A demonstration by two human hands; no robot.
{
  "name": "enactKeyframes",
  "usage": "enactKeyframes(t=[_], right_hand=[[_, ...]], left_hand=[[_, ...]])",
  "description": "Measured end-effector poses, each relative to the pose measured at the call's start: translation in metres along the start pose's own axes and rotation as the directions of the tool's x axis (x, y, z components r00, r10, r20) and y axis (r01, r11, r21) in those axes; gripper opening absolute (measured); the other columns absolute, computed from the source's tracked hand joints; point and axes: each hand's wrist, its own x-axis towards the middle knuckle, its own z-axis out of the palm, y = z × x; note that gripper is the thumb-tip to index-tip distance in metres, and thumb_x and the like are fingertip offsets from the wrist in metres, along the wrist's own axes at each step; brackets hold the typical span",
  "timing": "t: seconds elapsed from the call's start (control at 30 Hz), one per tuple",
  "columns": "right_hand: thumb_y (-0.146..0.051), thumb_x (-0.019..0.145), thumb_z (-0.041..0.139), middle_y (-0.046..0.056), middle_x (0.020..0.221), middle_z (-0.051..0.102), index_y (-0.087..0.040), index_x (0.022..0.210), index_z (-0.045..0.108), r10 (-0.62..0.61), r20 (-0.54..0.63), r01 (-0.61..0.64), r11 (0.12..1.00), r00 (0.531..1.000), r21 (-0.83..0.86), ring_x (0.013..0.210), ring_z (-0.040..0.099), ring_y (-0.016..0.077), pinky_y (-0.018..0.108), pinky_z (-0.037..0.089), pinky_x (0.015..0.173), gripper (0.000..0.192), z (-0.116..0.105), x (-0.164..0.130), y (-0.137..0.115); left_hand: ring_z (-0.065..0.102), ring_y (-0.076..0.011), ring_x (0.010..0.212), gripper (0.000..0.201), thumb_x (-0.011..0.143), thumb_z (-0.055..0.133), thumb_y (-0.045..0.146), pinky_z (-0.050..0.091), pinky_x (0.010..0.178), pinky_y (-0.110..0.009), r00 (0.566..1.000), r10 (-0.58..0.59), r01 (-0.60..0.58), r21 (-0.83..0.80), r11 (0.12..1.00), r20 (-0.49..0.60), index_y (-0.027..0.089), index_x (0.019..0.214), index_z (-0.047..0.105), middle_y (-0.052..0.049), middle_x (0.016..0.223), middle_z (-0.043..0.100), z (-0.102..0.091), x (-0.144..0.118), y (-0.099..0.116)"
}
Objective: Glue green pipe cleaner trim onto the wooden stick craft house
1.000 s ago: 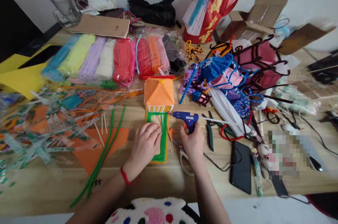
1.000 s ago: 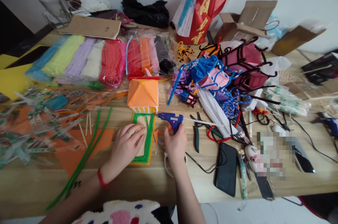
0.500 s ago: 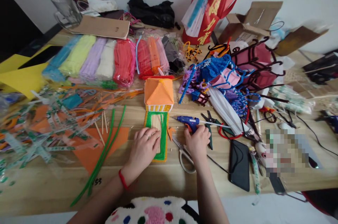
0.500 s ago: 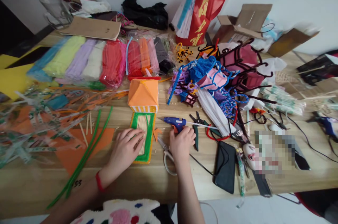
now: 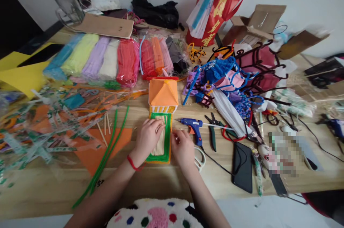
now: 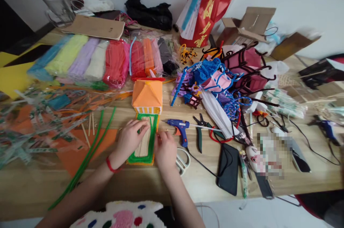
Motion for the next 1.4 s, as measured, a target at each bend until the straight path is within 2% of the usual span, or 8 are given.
enactKeyframes(t=[0.1,0.2,0.3,0.67,0.93,1.13,1.27,1.4], right_hand=[[-0.021,0.089,0.047,0.006,0.089,0.062,-0.017,0.097,0.067,-0.016,0.027,0.017,1.0,1.0,-0.014,0.076,0.058,0.016,0.024,0.043,0.069,0.022,0.018,-0.008,-0.009],[-0.022,0.091,0.046,0.007,0.089,0.061,-0.017,0.103,0.069,-0.022,0.019,0.023,0.999,1.0,-0.043,0.079,0.059,0.0164,0.024,0.044,0.071,0.026,0.029,-0.012,-0.01],[-0.023,0.093,0.045,0.007,0.088,0.06,-0.018,0.107,0.069,-0.05,0.02,0.051,0.996,0.999,-0.075,0.079,0.059,0.0166,0.024,0.045,0.072,0.028,0.032,-0.012,-0.008],[-0.026,0.094,0.041,0.008,0.09,0.058,-0.019,0.117,0.064,-0.028,0.065,0.04,0.981,0.998,-0.19,0.081,0.06,0.0175,0.024,0.046,0.07,0.033,0.033,-0.009,-0.01],[-0.025,0.094,0.041,0.008,0.096,0.059,-0.018,0.12,0.061,-0.001,0.109,0.024,0.979,0.994,-0.204,0.083,0.061,0.0174,0.024,0.046,0.07,0.033,0.03,-0.005,-0.014],[-0.026,0.094,0.041,0.008,0.096,0.06,-0.019,0.12,0.06,0.037,0.161,0.003,0.97,0.986,-0.243,0.077,0.062,0.0164,0.023,0.043,0.062,0.033,0.025,-0.001,-0.02],[-0.025,0.094,0.04,0.007,0.095,0.061,-0.02,0.119,0.059,0.077,0.205,-0.02,0.964,0.976,-0.266,0.067,0.062,0.0144,0.022,0.038,0.054,0.032,0.021,0.003,-0.024],[-0.024,0.094,0.038,0.007,0.092,0.064,-0.017,0.12,0.057,0.101,0.208,-0.049,0.969,0.973,-0.242,0.07,0.063,0.0154,0.021,0.04,0.057,0.033,0.017,0.008,-0.024]], left_hand=[[0.065,-0.016,0.072,0.016,0.087,0.059,0.031,0.045,0.065,-0.026,0.99,-0.134,0.137,-0.086,0.987,0.045,0.02,0.09,0.07,-0.003,0.085,0.073,0.005,0.019,-0.002],[0.065,-0.0138,0.069,0.012,0.085,0.06,0.025,0.044,0.063,-0.023,0.986,-0.126,0.14,-0.14,0.98,0.107,0.019,0.086,0.071,-0.003,0.083,0.073,0.01,0.032,-0.003],[0.065,-0.0136,0.073,0.013,0.084,0.059,0.019,0.044,0.066,-0.023,0.986,-0.109,0.127,-0.148,0.981,0.125,0.019,0.083,0.071,-0.003,0.084,0.073,0.014,0.037,-0.003],[0.064,-0.015,0.068,0.009,0.082,0.062,0.023,0.04,0.059,-0.024,0.977,-0.156,0.167,-0.068,0.984,0.145,0.02,0.079,0.07,-0.002,0.078,0.072,0.016,0.044,-0.002],[0.063,-0.0161,0.073,0.009,0.083,0.062,0.023,0.041,0.064,-0.026,0.98,-0.146,0.152,-0.032,0.988,0.133,0.021,0.08,0.07,-0.003,0.083,0.072,0.018,0.045,-0.004],[0.062,-0.0183,0.082,0.011,0.084,0.06,0.021,0.043,0.072,-0.028,0.988,-0.118,0.119,-0.001,0.993,0.098,0.021,0.078,0.068,-0.004,0.086,0.07,0.019,0.042,-0.003],[0.062,-0.0187,0.082,0.01,0.083,0.062,0.023,0.043,0.07,-0.028,0.991,-0.118,0.116,0.044,0.992,0.065,0.021,0.075,0.067,-0.004,0.085,0.07,0.019,0.042,-0.001],[0.062,-0.0182,0.081,0.008,0.082,0.064,0.025,0.043,0.069,-0.028,0.988,-0.137,0.133,0.06,0.989,0.07,0.022,0.075,0.068,-0.003,0.084,0.07,0.019,0.042,-0.001]])
